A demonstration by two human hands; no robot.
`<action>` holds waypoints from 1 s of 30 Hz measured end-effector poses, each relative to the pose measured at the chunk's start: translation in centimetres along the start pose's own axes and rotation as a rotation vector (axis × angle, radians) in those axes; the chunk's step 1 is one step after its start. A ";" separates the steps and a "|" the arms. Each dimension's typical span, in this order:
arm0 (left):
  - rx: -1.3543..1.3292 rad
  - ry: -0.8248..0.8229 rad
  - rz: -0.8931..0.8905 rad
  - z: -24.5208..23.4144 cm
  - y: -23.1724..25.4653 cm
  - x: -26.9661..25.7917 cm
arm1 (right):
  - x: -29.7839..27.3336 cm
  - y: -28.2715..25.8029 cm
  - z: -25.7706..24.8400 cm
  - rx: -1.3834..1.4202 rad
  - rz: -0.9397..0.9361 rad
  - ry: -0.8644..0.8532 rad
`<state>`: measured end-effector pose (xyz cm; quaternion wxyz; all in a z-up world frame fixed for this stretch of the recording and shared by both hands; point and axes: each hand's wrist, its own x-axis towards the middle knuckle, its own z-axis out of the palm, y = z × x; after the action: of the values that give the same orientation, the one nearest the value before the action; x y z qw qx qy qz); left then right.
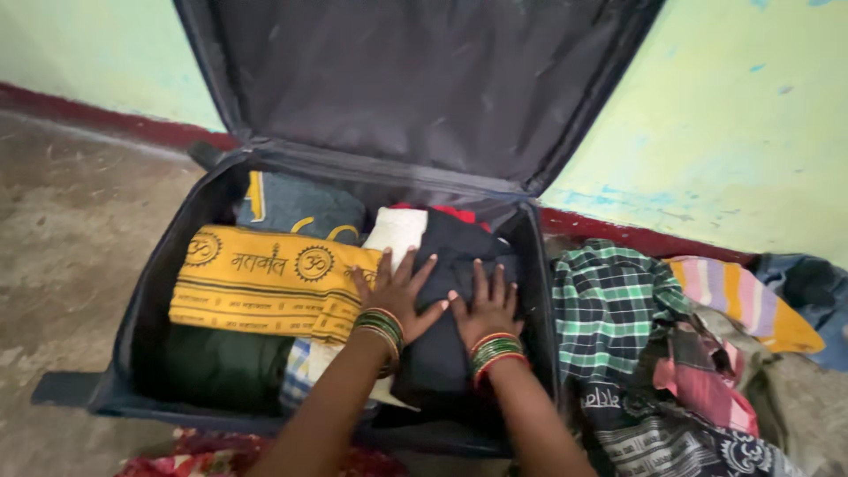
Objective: The person folds clothes including a yellow garment, a patterned cloth, and a plaid shirt, then places them into a suitcase and zips it closed.
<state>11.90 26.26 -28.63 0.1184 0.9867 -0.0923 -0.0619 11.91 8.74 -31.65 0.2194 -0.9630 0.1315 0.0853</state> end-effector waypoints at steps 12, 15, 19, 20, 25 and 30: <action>0.052 -0.199 -0.149 -0.4 1.1 2.5 | 2.8 2.2 0.0 0.052 -0.091 -0.120; -0.099 -0.177 -0.233 0.9 1.4 5.5 | 4.0 4.7 -0.5 0.329 -0.288 0.103; -0.828 0.409 0.018 2.5 2.9 7.9 | 1.7 4.7 -5.3 0.903 -0.198 0.295; -1.031 0.405 0.020 1.9 4.0 7.9 | 0.9 4.4 -7.1 1.058 -0.153 0.327; -1.635 0.135 0.080 -3.8 12.0 6.9 | -3.5 6.6 -14.8 1.378 -0.202 0.527; -1.739 -0.075 0.204 -7.3 19.9 4.2 | -6.3 12.3 -19.9 1.426 -0.147 0.672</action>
<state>13.76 8.06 -17.14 0.8305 0.5310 -0.1040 -0.1318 4.50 -9.39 -17.51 0.7372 -0.5705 0.1495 -0.3296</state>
